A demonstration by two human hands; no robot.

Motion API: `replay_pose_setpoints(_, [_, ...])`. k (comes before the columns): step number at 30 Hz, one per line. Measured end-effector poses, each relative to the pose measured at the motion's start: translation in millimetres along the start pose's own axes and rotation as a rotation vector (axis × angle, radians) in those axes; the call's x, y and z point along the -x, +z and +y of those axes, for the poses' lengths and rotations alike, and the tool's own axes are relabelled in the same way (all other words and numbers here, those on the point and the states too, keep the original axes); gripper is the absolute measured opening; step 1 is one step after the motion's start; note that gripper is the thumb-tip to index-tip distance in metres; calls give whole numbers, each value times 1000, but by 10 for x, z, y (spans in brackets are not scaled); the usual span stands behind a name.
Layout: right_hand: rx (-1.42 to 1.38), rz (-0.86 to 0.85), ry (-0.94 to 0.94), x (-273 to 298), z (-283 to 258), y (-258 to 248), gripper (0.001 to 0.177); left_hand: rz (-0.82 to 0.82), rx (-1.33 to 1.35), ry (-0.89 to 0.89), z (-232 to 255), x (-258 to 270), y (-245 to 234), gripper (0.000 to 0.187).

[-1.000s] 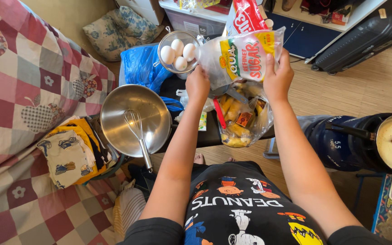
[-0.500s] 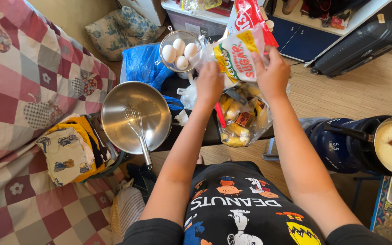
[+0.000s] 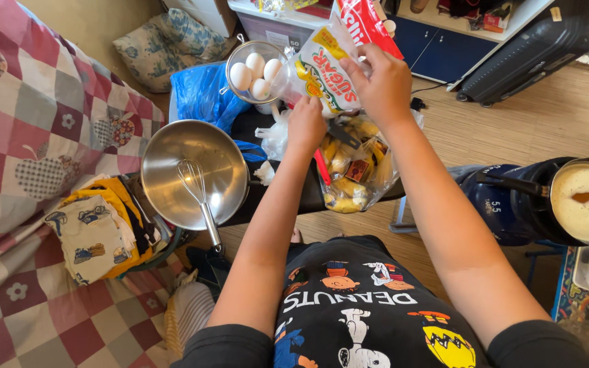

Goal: The person organizes baking supplies including flour, sugar, and eggs on a table, opens various packages of ingredients by hand, and measures them into a large metal bowl using a measuring cup.

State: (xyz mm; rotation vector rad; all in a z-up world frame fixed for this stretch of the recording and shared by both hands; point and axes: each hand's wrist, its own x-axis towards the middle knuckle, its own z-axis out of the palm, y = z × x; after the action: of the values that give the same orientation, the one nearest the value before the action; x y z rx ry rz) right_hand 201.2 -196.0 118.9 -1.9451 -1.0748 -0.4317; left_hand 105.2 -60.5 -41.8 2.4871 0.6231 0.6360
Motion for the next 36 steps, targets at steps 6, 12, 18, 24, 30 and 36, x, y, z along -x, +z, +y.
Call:
replay_pose_setpoints(6, [22, -14, 22, -31, -91, -45, 31, 141, 56, -51, -142, -24, -22, 12])
replay_pose_setpoints(12, [-213, -48, 98, -34, -161, -28, 26, 136, 75, -128, -123, 19, -144, 7])
replay_pose_setpoints(18, [-195, -84, 230, 54, -1, 81, 20, 195, 128, -350, -88, 33, -176, 21])
replay_pose_setpoints(24, [-278, -160, 196, 183, 226, 258, 51, 239, 186, -344, -325, 8, 109, 27])
replay_pose_setpoints(30, [-5, -425, 525, 137, 556, 235, 56, 220, 225, -415, -507, -59, 318, 34])
replay_pose_setpoints(36, [-84, -448, 397, 72, 537, -51, 34, 243, 77, -379, 46, 36, -111, 44])
